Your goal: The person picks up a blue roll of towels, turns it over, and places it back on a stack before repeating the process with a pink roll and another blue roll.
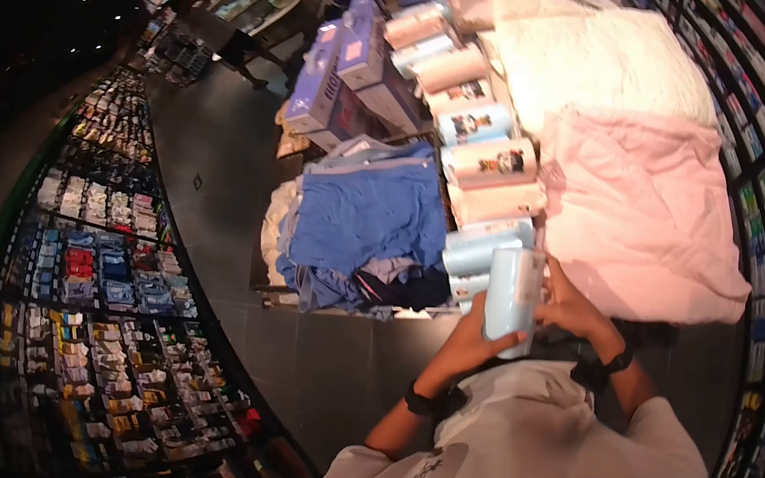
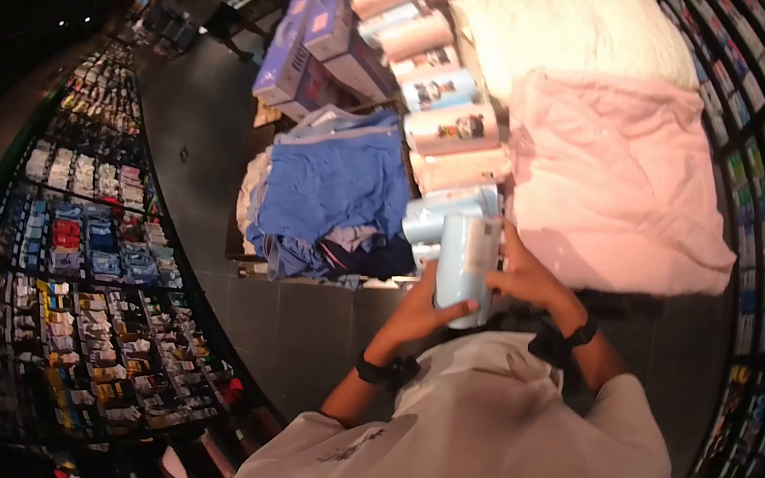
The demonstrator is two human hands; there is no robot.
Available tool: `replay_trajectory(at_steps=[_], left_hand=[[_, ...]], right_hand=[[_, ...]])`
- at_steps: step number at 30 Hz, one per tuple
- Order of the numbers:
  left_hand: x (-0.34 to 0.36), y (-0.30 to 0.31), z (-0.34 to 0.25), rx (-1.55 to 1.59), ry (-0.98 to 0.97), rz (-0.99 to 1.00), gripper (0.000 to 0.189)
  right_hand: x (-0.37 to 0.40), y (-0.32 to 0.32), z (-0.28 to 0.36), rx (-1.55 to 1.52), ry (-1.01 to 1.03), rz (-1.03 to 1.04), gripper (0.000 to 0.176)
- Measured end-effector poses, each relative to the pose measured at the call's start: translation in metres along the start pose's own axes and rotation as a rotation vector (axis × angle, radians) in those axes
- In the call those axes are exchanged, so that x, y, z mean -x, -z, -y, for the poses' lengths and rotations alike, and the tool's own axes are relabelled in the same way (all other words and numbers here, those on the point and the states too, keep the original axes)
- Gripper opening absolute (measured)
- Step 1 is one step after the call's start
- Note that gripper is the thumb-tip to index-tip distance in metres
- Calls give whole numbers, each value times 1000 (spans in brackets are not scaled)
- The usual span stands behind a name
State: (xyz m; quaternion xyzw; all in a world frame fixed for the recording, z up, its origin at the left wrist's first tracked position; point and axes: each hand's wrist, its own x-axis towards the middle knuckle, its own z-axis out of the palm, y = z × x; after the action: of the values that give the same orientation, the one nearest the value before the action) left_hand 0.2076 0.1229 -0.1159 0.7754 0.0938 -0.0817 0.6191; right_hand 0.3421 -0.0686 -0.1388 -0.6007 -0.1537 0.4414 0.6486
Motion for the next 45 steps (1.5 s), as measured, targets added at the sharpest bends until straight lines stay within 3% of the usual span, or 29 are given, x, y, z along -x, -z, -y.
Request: replay_trajectory(at_steps=[4,8,10,16,19,23,26,27,30,31,35,38,39,42,43,45], left_hand=[[-9,-18,20,686,301,93,73],[-7,-25,11,637,170,-132,71],[-12,-16,0,593,93,-232,73],[-71,50,-5,-634,-352,-442,80],[-92,70,5,-944,-315,-466,79],[-113,86,38,-902,-270,-437,74],[-110,89,47,-843,-314,-446,75],[-102,85,39,-855,-293,-460,75],[-81,75,37,-866,-376,-561,75],[-73,69,37,-852,-389,-591,74],[-42,54,43,-748,-375,-605,65],[-23,52,47,-692,-365,-587,62],[-17,52,48,-660,-352,-591,61],[-8,56,47,-595,-326,-594,58],[-6,59,46,-592,-320,-595,57],[-5,65,46,-593,-337,-607,53]], right_hand=[[15,34,9,-78,-213,107,91],[23,67,5,-22,-198,98,75],[29,73,16,8,-214,62,59],[23,88,7,88,-113,23,36],[14,87,8,187,-95,-2,33],[-4,93,27,308,-11,-16,44],[-42,107,30,608,234,-165,44],[-49,101,52,650,134,-198,60],[-117,123,26,961,570,-326,83],[-124,112,47,902,359,-308,108],[-185,102,51,1198,372,-309,121],[-218,102,45,1200,317,-304,122],[-212,92,54,1187,295,-367,114],[-218,92,52,1222,501,-478,101],[-226,99,48,1159,658,-448,91],[-229,102,40,1030,627,-416,86]])
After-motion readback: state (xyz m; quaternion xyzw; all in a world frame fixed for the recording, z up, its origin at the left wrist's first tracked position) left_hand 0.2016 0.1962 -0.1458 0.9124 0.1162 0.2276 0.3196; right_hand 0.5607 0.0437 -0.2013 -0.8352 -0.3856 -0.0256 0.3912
